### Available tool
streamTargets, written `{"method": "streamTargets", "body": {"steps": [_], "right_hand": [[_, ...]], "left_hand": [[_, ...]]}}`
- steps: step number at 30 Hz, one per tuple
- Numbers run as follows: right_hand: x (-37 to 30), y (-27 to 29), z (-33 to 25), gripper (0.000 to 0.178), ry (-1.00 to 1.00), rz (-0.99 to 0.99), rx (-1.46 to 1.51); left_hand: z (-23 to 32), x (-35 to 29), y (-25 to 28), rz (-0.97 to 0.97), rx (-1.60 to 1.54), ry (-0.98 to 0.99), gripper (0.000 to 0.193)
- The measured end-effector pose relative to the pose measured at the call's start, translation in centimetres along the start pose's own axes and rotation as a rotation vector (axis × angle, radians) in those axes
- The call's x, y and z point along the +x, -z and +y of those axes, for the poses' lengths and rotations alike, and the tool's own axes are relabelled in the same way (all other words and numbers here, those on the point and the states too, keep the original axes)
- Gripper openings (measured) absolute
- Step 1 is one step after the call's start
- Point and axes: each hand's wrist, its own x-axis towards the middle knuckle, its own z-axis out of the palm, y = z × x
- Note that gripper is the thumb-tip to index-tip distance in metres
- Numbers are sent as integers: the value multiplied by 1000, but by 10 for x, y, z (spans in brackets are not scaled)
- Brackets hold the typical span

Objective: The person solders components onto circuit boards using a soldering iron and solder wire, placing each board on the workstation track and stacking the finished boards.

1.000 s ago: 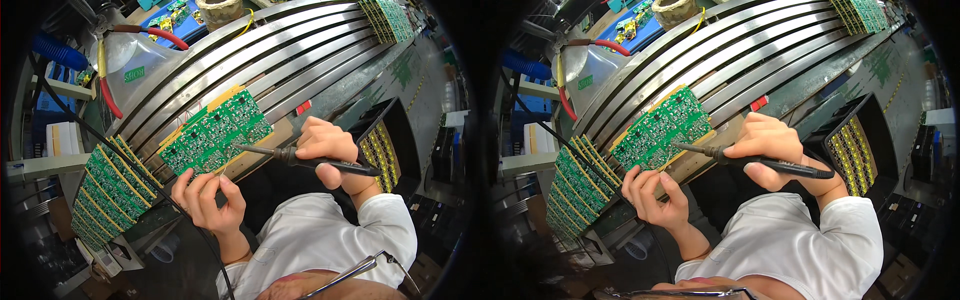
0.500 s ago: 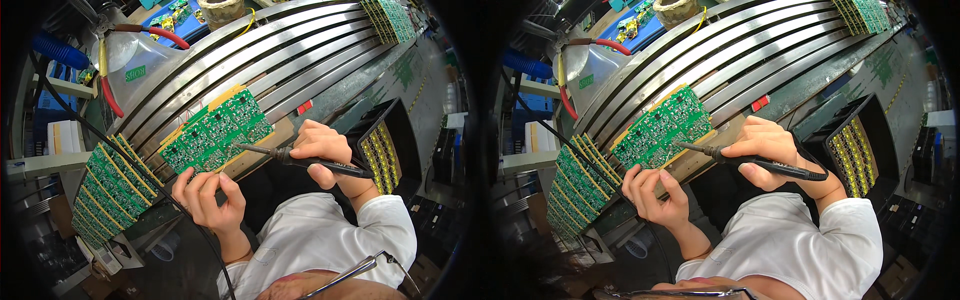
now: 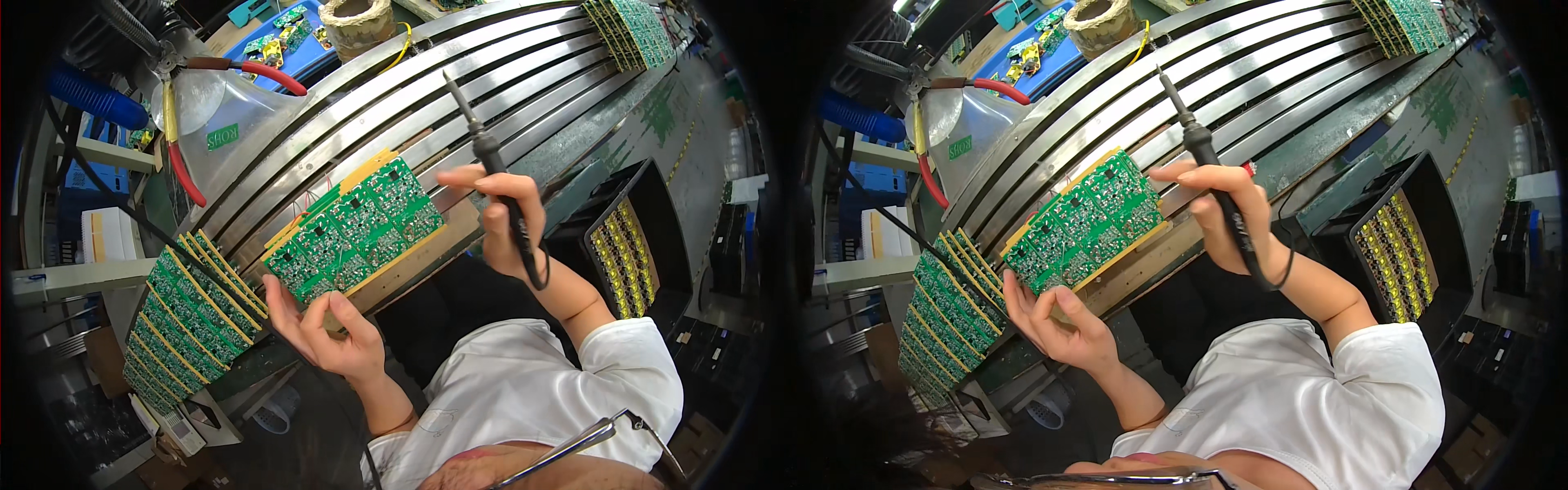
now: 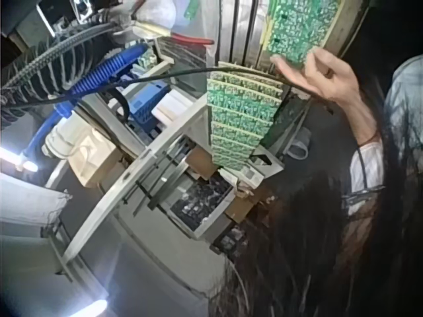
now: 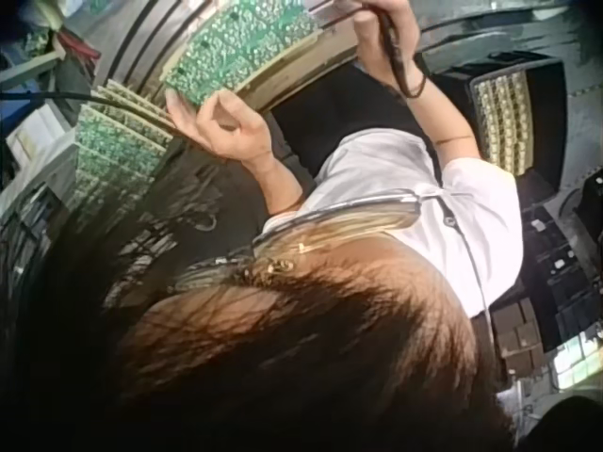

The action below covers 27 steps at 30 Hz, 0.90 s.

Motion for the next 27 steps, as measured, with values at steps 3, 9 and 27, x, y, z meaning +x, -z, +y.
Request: {"method": "streamTargets", "body": {"steps": [3, 9, 27], "right_hand": [[-3, -23, 12, 29, -35, -10, -24], [-19, -43, 22, 38, -79, 78, -5], [-13, -14, 21, 35, -10, 87, -35]], "left_hand": [[-2, -4, -4, -7, -177, 150, 5], [9, -15, -8, -57, -297, 443, 5], [7, -15, -32, -4, -374, 199, 7]]}}
